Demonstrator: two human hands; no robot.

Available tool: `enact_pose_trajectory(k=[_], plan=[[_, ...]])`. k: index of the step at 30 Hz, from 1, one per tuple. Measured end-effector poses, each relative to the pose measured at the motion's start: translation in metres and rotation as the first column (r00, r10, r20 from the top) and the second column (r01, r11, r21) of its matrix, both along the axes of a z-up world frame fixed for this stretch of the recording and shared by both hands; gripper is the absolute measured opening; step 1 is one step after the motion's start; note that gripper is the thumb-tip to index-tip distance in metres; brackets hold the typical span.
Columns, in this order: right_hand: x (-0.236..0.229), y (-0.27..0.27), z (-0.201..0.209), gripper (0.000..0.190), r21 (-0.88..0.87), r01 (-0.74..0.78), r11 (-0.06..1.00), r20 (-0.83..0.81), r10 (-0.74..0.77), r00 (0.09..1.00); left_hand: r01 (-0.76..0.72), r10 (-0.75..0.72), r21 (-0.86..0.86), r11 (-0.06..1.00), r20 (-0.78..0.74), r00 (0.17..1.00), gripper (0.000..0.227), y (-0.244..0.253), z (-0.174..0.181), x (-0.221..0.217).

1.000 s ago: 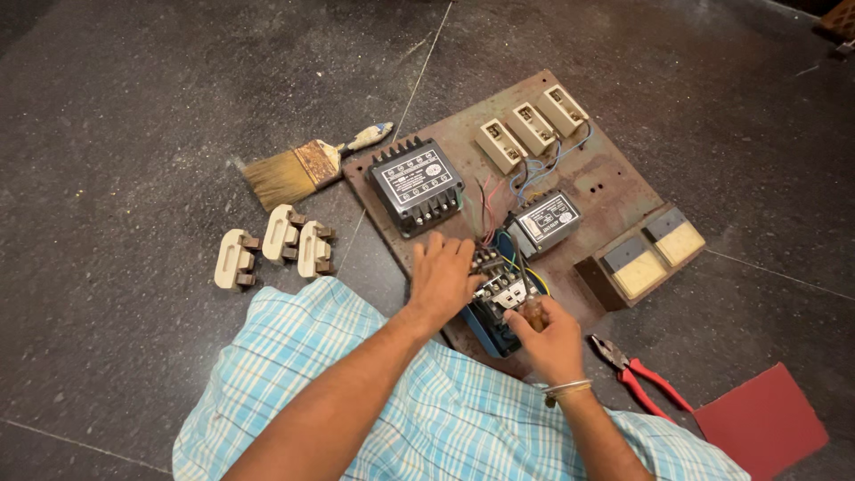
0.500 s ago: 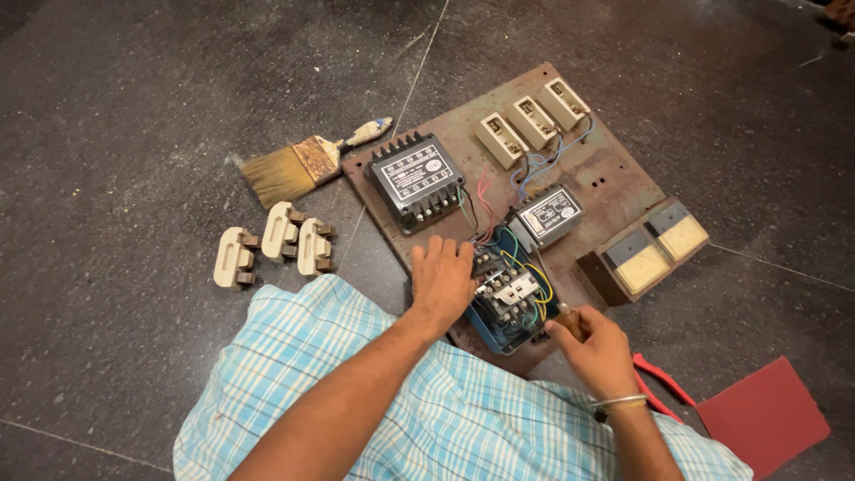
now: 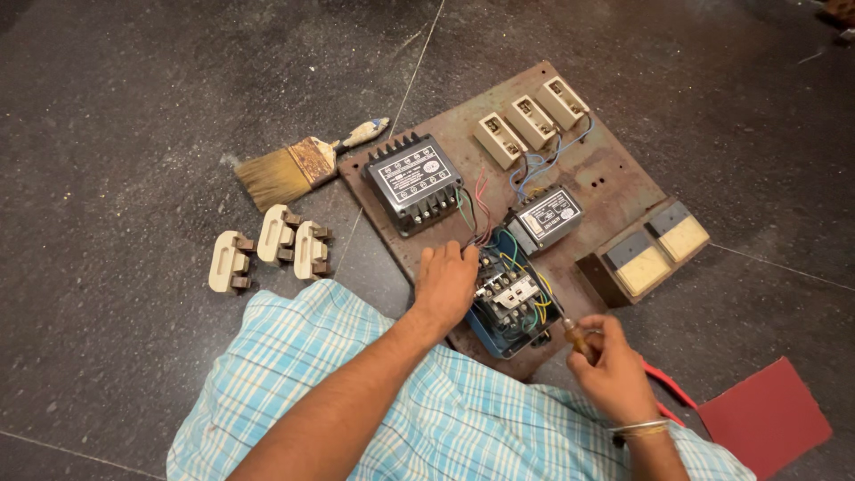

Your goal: The person wires an electrical panel using a screwdriver and pliers, handling several wires and electrical components while sitting on the floor.

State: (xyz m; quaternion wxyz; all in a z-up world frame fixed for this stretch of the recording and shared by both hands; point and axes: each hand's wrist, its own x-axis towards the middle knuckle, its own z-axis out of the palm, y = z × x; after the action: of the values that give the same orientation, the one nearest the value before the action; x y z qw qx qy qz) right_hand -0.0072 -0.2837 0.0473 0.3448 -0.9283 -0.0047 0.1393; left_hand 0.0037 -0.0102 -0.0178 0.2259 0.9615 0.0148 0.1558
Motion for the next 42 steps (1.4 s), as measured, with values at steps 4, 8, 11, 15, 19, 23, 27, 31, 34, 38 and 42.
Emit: enact_pose_trajectory(k=[4,8,11,15,19,23,27,31,34,38,42], plan=[[0.002,-0.001,0.014,0.04,0.051,-0.03,0.998,0.064,0.027,0.998,0.023,-0.023,0.008,1.0,0.0,1.0,0.01,-0.001,0.002,-0.002],[0.003,0.006,0.047,0.041,-0.003,-0.066,0.998,0.226,0.065,0.972,0.081,-0.081,-0.021,0.996,0.024,0.996,0.013,-0.003,0.005,-0.006],[0.007,0.01,0.063,0.033,-0.027,-0.007,1.0,0.327,0.016,0.945,0.051,-0.051,-0.011,0.999,-0.015,0.999,0.01,-0.005,0.003,-0.002],[0.025,0.013,0.071,0.029,0.147,-0.011,0.989,0.449,-0.057,0.892,0.041,-0.04,0.015,0.999,-0.09,0.995,0.011,-0.008,0.004,0.002],[0.047,0.022,0.074,0.027,0.284,0.042,0.958,0.359,-0.147,0.922,0.044,-0.041,0.03,0.999,-0.107,0.993,0.013,-0.011,0.01,0.0],[0.062,0.029,0.075,0.026,0.287,-0.082,0.954,0.265,0.003,0.964,0.038,-0.038,-0.005,0.999,-0.153,0.988,0.021,-0.01,0.017,-0.002],[0.071,0.03,0.076,0.026,0.337,-0.171,0.926,0.177,0.116,0.977,0.045,-0.053,-0.047,0.998,-0.184,0.981,0.031,-0.008,0.023,-0.001],[0.075,0.036,0.083,0.027,0.385,-0.227,0.894,0.173,0.172,0.97,0.05,-0.079,-0.136,0.989,-0.218,0.973,0.035,-0.006,0.029,0.001],[0.072,0.044,0.093,0.023,0.116,-0.37,0.922,0.292,0.324,0.9,0.038,-0.104,-0.229,0.973,-0.284,0.953,0.04,-0.003,0.028,0.006],[0.074,0.058,0.101,0.02,0.149,-0.512,0.846,0.313,0.451,0.836,-0.013,-0.136,-0.371,0.928,-0.372,0.918,0.044,0.006,0.021,0.011],[0.087,0.075,0.084,0.009,0.418,-0.593,0.688,0.378,0.462,0.802,0.006,-0.134,-0.342,0.94,-0.354,0.926,0.038,0.011,0.027,0.01]])
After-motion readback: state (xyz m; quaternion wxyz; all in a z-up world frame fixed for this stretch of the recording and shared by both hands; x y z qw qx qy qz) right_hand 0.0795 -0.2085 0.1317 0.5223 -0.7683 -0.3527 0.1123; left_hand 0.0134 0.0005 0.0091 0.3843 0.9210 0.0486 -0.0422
